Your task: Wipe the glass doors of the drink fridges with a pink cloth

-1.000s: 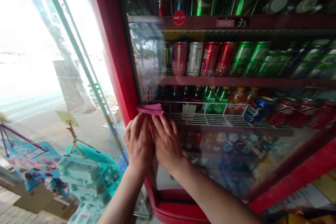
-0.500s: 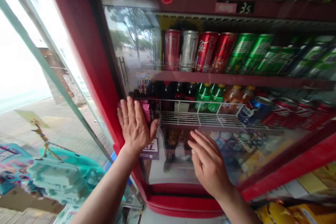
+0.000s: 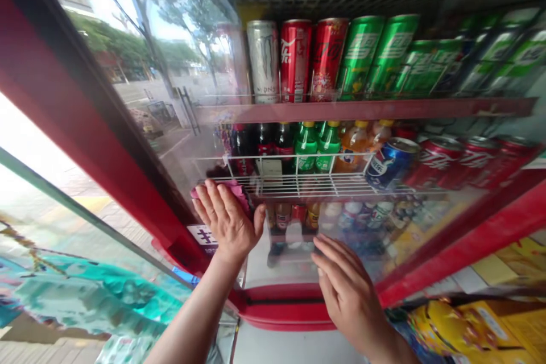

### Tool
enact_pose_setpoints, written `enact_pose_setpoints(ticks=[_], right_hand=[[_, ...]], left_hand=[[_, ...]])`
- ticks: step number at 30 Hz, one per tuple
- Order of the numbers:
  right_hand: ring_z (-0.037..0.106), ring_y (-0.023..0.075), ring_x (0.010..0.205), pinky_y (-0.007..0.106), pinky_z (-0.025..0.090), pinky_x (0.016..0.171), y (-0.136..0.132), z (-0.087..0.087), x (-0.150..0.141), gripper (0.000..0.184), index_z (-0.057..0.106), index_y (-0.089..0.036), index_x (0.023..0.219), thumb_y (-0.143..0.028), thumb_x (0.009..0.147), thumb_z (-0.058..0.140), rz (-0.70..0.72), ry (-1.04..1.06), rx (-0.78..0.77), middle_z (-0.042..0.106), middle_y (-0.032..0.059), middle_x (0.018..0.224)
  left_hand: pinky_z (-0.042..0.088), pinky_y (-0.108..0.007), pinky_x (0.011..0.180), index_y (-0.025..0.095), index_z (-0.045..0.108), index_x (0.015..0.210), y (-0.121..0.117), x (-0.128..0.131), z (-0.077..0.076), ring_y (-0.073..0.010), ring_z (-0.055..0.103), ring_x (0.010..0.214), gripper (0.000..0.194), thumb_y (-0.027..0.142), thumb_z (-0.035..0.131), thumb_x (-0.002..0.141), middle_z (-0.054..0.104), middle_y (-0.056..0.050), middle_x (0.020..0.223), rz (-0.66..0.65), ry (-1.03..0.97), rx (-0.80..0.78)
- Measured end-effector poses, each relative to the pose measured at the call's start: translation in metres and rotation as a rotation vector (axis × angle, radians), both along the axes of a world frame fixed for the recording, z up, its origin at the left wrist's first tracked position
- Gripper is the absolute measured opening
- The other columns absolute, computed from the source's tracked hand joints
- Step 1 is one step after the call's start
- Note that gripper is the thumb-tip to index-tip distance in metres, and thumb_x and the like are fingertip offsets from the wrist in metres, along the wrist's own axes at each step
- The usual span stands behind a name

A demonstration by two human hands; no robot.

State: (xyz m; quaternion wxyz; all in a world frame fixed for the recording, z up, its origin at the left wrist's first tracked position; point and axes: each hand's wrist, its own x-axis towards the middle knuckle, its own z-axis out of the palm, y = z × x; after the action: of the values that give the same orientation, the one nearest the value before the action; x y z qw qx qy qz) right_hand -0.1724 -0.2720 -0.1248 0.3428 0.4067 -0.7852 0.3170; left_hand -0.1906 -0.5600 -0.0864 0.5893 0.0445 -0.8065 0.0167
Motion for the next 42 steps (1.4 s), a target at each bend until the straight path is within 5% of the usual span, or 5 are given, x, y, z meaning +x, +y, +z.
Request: enact_pose_setpoints(ticks=[6, 12, 20, 23, 42], right_hand=[[0.067, 0.0308, 0.145, 0.054, 0.066, 0.112, 0.017, 0.012, -0.006, 0.046, 0.066, -0.020, 0.144, -0.004, 0.102, 0.057, -0.004, 0.004, -0.078, 0.073, 0.0146, 0.149], [0.053, 0.0370, 0.158, 0.064, 0.057, 0.121, 0.028, 0.017, -0.007, 0.052, 0.055, -0.013, 0.159, -0.018, 0.107, 0.057, -0.036, 0.022, -0.101, 0.060, 0.0221, 0.163], [0.051, 0.0355, 0.160, 0.062, 0.058, 0.120, 0.056, 0.021, -0.011, 0.049, 0.056, -0.014, 0.156, -0.019, 0.107, 0.056, -0.048, 0.025, -0.142, 0.060, 0.0217, 0.163], [0.051, 0.0350, 0.159, 0.062, 0.059, 0.120, 0.072, 0.015, -0.015, 0.053, 0.054, -0.017, 0.159, -0.019, 0.107, 0.056, -0.054, -0.020, -0.176, 0.059, 0.0202, 0.165], [0.052, 0.0327, 0.159, 0.056, 0.055, 0.125, 0.195, -0.006, -0.043, 0.049, 0.058, -0.016, 0.155, -0.018, 0.106, 0.056, -0.156, -0.046, -0.238, 0.060, 0.0178, 0.164]], left_hand=[[0.011, -0.076, 0.137, 0.006, 0.003, 0.178, 0.068, -0.022, -0.007, -0.0449, -0.002, 0.174, 0.112, 0.057, 0.066, 0.101, 0.009, -0.031, 0.184, -0.037, -0.001, -0.004], [0.011, -0.065, 0.141, 0.005, 0.020, 0.176, 0.138, -0.045, -0.015, -0.0393, 0.012, 0.174, 0.105, 0.056, 0.072, 0.099, 0.035, -0.032, 0.176, -0.122, -0.066, -0.164], [0.016, -0.073, 0.137, 0.005, 0.014, 0.177, 0.056, -0.021, -0.023, -0.0416, 0.007, 0.175, 0.102, 0.051, 0.066, 0.102, 0.022, -0.035, 0.181, -0.094, -0.017, -0.184], [0.014, -0.081, 0.134, 0.007, 0.013, 0.178, 0.053, -0.022, -0.022, -0.0463, 0.006, 0.174, 0.104, 0.050, 0.068, 0.100, 0.021, -0.035, 0.181, -0.081, -0.012, -0.131], [0.008, -0.084, 0.133, 0.008, 0.005, 0.178, 0.267, -0.098, -0.012, -0.0490, 0.002, 0.174, 0.114, 0.054, 0.072, 0.097, 0.013, -0.033, 0.184, -0.181, -0.049, -0.117]])
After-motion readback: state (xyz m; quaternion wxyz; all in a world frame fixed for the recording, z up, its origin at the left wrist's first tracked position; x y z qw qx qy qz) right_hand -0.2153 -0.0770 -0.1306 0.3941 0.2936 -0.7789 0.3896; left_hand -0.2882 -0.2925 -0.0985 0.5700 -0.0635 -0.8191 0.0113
